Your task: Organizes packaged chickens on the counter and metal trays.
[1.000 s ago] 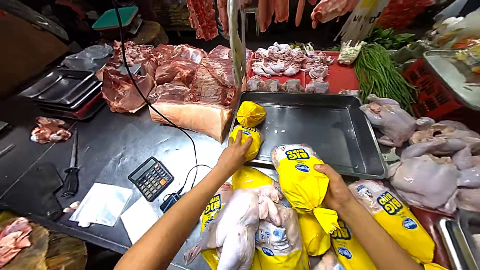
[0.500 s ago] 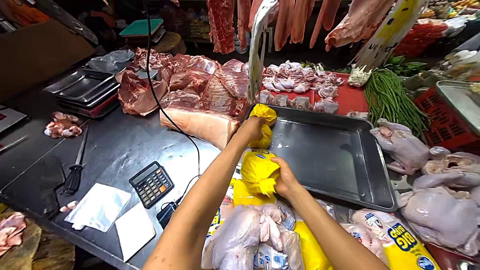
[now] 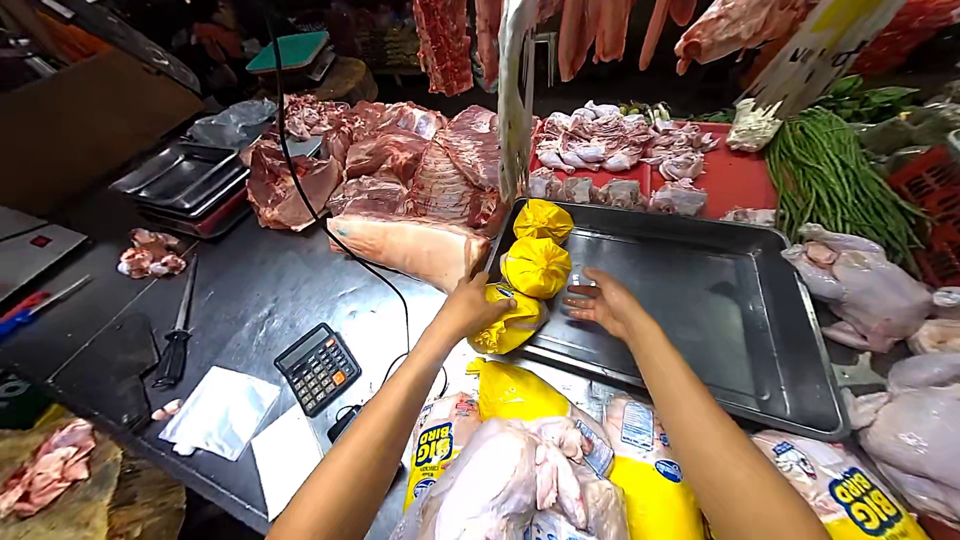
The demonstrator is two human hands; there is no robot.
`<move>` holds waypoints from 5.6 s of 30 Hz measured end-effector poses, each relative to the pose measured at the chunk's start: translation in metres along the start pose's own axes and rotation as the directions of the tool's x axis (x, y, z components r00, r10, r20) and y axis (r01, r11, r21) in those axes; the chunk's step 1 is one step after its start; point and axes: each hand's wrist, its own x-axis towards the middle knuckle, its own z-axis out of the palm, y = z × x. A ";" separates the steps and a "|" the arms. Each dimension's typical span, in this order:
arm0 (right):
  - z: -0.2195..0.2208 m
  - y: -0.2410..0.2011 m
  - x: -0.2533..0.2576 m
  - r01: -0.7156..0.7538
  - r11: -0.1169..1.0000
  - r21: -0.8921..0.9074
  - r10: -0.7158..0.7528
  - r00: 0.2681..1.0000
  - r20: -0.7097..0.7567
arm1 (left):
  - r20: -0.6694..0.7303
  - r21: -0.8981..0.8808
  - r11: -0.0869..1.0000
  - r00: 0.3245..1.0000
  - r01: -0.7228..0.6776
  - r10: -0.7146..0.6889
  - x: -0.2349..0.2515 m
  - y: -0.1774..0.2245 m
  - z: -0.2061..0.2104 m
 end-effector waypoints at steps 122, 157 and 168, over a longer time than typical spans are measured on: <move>-0.198 0.123 -0.288 -0.145 0.557 -0.817 -0.139 0.954 -0.264 | 0.513 -0.765 0.428 0.857 0.481 -0.044 -0.258 0.096 0.353; -0.189 0.087 -0.223 0.238 0.934 -0.267 -0.314 0.904 -0.291 | 0.354 0.212 0.977 0.934 -0.032 -0.046 -0.118 0.135 0.187; -0.111 0.218 -0.238 0.311 0.907 -0.282 -0.383 0.889 -0.251 | 0.423 0.168 0.986 0.904 -0.011 -0.062 -0.082 0.137 0.210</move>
